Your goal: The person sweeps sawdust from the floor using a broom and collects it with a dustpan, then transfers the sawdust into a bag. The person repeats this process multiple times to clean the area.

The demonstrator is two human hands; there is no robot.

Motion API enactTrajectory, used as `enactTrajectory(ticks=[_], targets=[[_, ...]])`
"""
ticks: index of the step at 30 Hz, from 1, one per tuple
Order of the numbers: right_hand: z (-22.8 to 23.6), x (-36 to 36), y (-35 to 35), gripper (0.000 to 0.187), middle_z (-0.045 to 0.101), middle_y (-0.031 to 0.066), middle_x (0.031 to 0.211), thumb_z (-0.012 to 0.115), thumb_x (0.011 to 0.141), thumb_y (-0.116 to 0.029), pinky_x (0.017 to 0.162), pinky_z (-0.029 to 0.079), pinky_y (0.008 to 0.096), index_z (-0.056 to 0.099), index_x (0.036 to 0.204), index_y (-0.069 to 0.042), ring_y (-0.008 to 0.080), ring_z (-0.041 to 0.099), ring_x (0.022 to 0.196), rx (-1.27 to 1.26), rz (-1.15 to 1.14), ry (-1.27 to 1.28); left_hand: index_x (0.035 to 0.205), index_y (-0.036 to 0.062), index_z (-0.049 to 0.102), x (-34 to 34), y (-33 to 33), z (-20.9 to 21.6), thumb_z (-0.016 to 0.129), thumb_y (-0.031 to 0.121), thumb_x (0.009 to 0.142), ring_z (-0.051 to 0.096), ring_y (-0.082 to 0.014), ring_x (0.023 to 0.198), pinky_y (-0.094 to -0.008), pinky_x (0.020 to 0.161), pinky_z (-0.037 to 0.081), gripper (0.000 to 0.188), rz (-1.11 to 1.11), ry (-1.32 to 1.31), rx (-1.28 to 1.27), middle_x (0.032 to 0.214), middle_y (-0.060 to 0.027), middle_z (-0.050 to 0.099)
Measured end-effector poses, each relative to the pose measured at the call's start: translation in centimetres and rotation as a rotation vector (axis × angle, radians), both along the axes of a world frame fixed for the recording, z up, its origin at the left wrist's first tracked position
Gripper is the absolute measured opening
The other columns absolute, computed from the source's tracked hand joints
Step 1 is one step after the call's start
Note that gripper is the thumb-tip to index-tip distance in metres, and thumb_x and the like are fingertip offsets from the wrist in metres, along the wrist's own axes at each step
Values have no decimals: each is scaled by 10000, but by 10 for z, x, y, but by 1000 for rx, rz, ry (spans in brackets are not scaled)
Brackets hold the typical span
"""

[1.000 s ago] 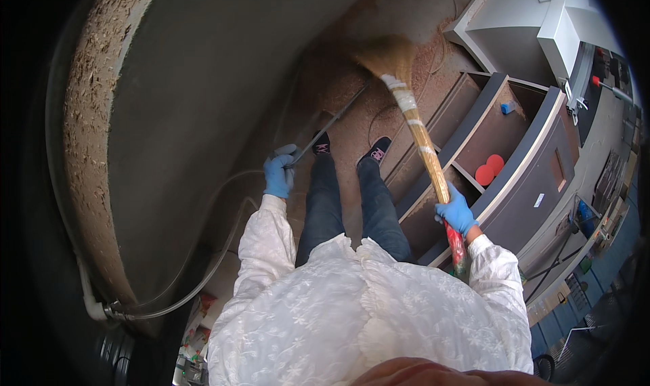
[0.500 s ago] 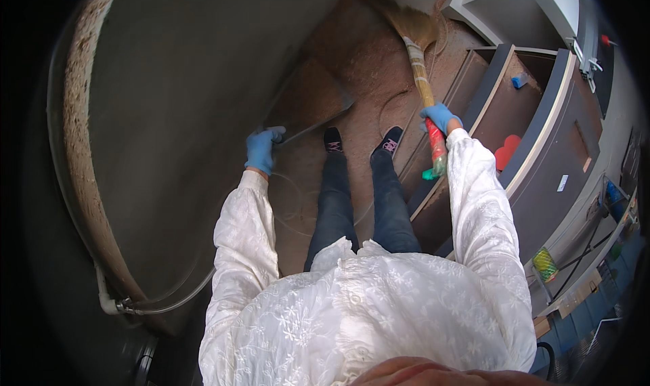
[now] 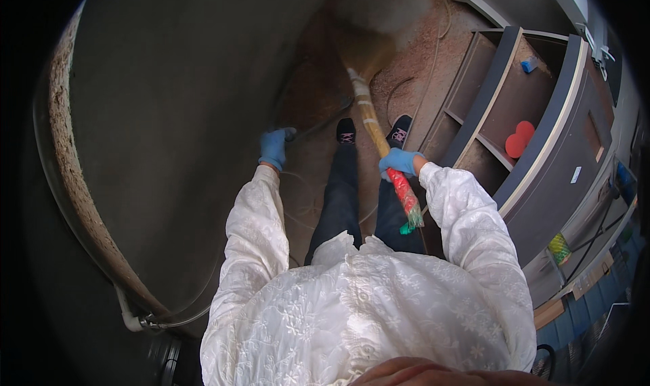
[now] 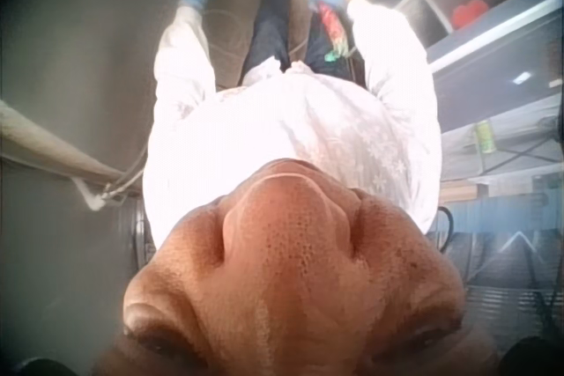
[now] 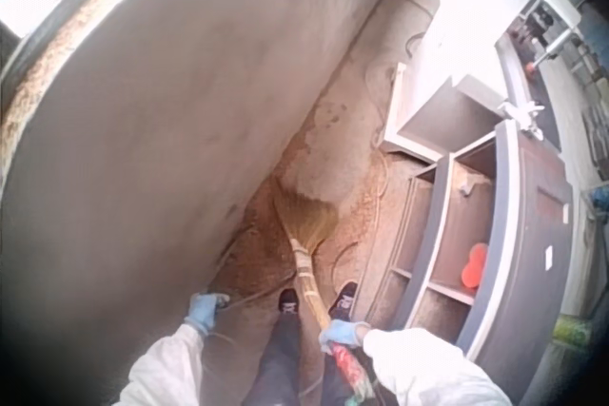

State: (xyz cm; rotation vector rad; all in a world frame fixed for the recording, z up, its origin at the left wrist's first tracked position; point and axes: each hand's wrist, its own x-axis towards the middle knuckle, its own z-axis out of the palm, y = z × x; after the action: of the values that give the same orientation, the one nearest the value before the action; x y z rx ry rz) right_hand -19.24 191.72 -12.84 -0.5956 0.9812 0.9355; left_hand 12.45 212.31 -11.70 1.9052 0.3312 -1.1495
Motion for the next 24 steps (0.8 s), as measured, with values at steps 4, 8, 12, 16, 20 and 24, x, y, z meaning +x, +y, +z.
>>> enactTrajectory(ticks=[4,8,12,16,20,24], targets=[[13,18,30,185,678,130,777,684,856,-132,602,566,325,657,902,45,209,654,629,231,-141,54,926,-9,750,1,14,-4,618,48,804,662,-197,776,-322,743,535,189,-33,1,-55,869,-105,728],[31,24,47,183,658,102,764,674,896,-174,555,534,300,636,882,5,183,631,615,365,-183,35,924,-13,751,1,31,-4,610,42,798,664,-196,795,-316,760,530,197,-10,19,-139,875,-109,731],[56,29,48,165,645,94,747,669,904,-164,542,526,286,613,925,-11,176,621,601,453,-296,63,915,-19,748,1,47,0,591,25,775,659,-191,817,-310,775,517,215,47,52,-156,881,-112,737],[94,34,39,215,598,55,707,629,923,-119,493,497,246,557,1102,-25,136,570,538,445,-327,134,928,-25,736,-1,55,4,566,-7,738,645,-191,800,-307,758,505,255,-73,-53,-124,877,-104,733],[139,34,31,301,581,36,689,615,929,-94,450,474,218,535,1208,-10,104,530,487,396,-377,259,920,-10,738,-9,62,8,557,-19,721,625,-172,755,-292,709,493,269,15,-58,-174,874,-92,731],[191,15,19,255,584,40,679,622,909,-112,439,432,221,576,1130,7,113,522,486,334,-508,190,951,-4,733,-16,76,26,567,-31,701,597,-145,722,-268,661,470,302,113,-46,-181,889,-79,724]])
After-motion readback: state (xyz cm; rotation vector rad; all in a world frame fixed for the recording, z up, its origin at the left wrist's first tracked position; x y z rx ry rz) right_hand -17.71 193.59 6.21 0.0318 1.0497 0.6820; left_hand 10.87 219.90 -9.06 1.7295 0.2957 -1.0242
